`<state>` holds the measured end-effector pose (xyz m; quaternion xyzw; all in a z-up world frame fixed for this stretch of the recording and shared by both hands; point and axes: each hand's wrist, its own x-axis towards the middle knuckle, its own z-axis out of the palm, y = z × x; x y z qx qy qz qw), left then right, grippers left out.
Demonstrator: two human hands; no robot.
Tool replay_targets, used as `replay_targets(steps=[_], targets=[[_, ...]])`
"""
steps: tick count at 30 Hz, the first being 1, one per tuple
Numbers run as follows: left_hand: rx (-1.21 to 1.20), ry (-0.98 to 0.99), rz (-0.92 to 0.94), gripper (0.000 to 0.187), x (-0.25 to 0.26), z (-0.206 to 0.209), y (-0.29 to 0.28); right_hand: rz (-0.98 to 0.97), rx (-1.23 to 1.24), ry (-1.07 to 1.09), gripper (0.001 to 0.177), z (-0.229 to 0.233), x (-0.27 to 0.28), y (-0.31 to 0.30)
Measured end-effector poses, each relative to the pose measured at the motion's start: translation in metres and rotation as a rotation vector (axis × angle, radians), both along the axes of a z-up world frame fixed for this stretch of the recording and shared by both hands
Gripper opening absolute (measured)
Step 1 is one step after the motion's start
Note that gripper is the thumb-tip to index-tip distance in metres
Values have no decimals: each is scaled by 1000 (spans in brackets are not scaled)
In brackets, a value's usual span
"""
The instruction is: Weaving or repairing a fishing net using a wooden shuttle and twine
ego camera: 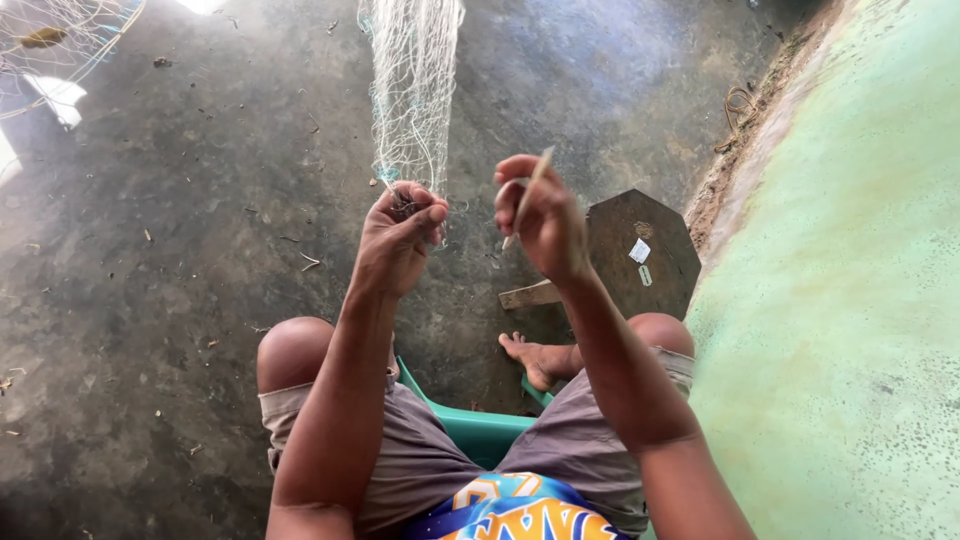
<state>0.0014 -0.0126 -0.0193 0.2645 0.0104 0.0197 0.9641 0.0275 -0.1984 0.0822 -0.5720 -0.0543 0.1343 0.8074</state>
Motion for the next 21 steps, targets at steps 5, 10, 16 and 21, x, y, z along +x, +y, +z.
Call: replay_targets(steps=[5,10,16,21], targets=[[-93,41,-53,27,2,-3,3,-127,550,121,29,-3,-20,-4],[-162,73,-107,25,1,-6,6,-156,759,518,21,-49,-57,9],[-178,45,-148,25,-1,-10,7,-67,268,632,21,-88,-70,20],[-148,46,-146,24,-1,-7,5,-132,147,434,23,-84,-54,32]])
